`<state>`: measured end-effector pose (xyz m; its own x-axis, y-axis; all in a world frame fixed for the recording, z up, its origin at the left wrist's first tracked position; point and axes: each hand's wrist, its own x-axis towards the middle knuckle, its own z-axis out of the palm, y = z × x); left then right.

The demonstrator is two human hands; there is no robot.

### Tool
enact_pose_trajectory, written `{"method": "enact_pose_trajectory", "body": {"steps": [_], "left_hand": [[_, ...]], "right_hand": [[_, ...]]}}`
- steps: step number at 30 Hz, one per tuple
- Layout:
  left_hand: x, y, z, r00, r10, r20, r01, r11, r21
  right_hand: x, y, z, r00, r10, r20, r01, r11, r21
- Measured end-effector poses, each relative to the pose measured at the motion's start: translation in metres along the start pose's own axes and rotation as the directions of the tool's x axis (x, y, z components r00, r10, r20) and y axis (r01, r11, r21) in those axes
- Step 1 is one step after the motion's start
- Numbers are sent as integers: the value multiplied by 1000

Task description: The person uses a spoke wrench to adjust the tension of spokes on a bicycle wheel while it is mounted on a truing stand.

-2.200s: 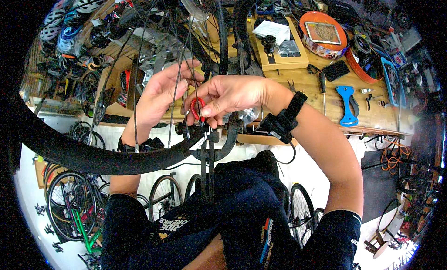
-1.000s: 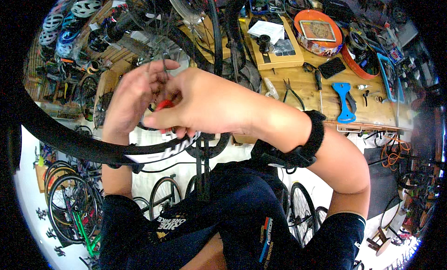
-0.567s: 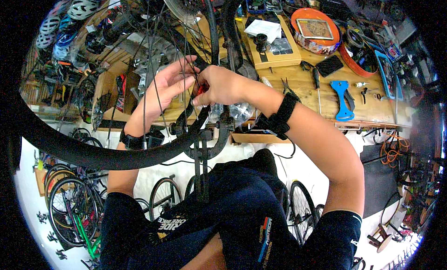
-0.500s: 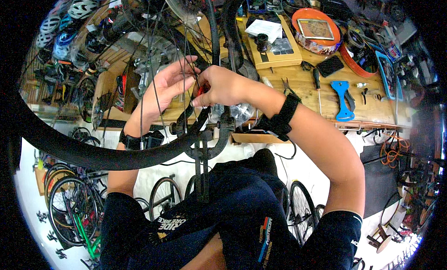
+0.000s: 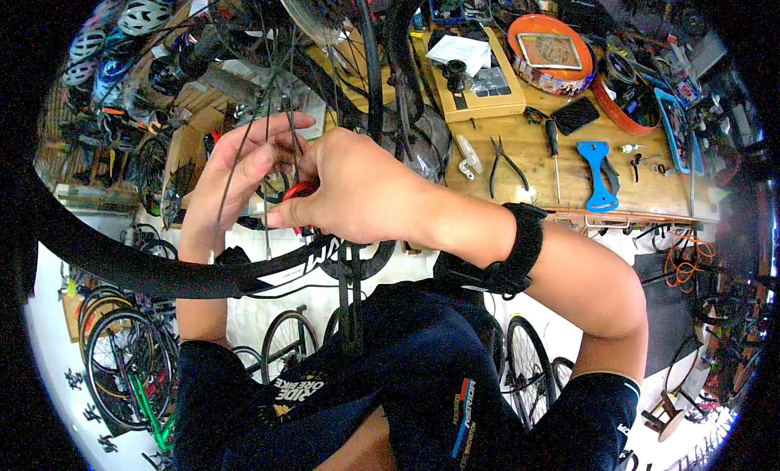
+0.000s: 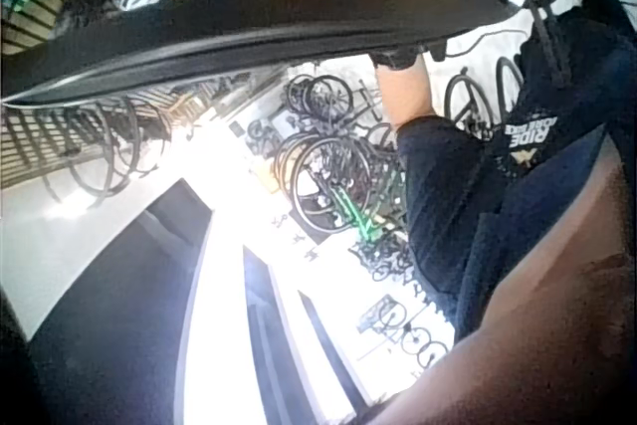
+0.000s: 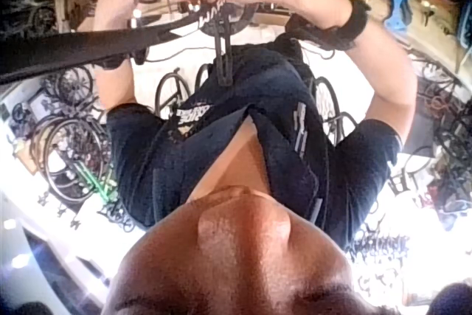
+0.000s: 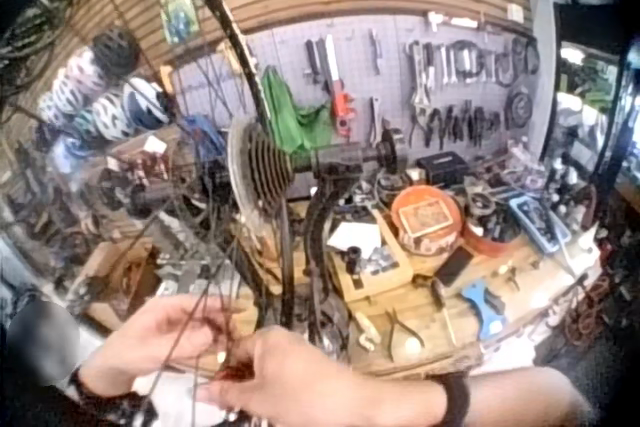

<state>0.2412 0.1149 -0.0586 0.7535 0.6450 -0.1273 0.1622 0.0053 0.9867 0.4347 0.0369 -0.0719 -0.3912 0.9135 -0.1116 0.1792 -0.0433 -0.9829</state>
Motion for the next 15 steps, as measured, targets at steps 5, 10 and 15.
{"method": "enact_pose_trajectory", "body": {"steps": [5, 10, 15], "left_hand": [[11, -26, -2, 999, 39, 9, -40, 998, 53], [38, -72, -13, 996, 85, -3, -83, 980, 182], [54, -81, -15, 995, 85, -45, -71, 965, 253]], "right_hand": [[14, 34, -2, 996, -80, -46, 68, 974, -215], [40, 65, -21, 997, 23, -69, -47, 925, -377], [60, 95, -31, 992, -58, -110, 12, 925, -380]]}}
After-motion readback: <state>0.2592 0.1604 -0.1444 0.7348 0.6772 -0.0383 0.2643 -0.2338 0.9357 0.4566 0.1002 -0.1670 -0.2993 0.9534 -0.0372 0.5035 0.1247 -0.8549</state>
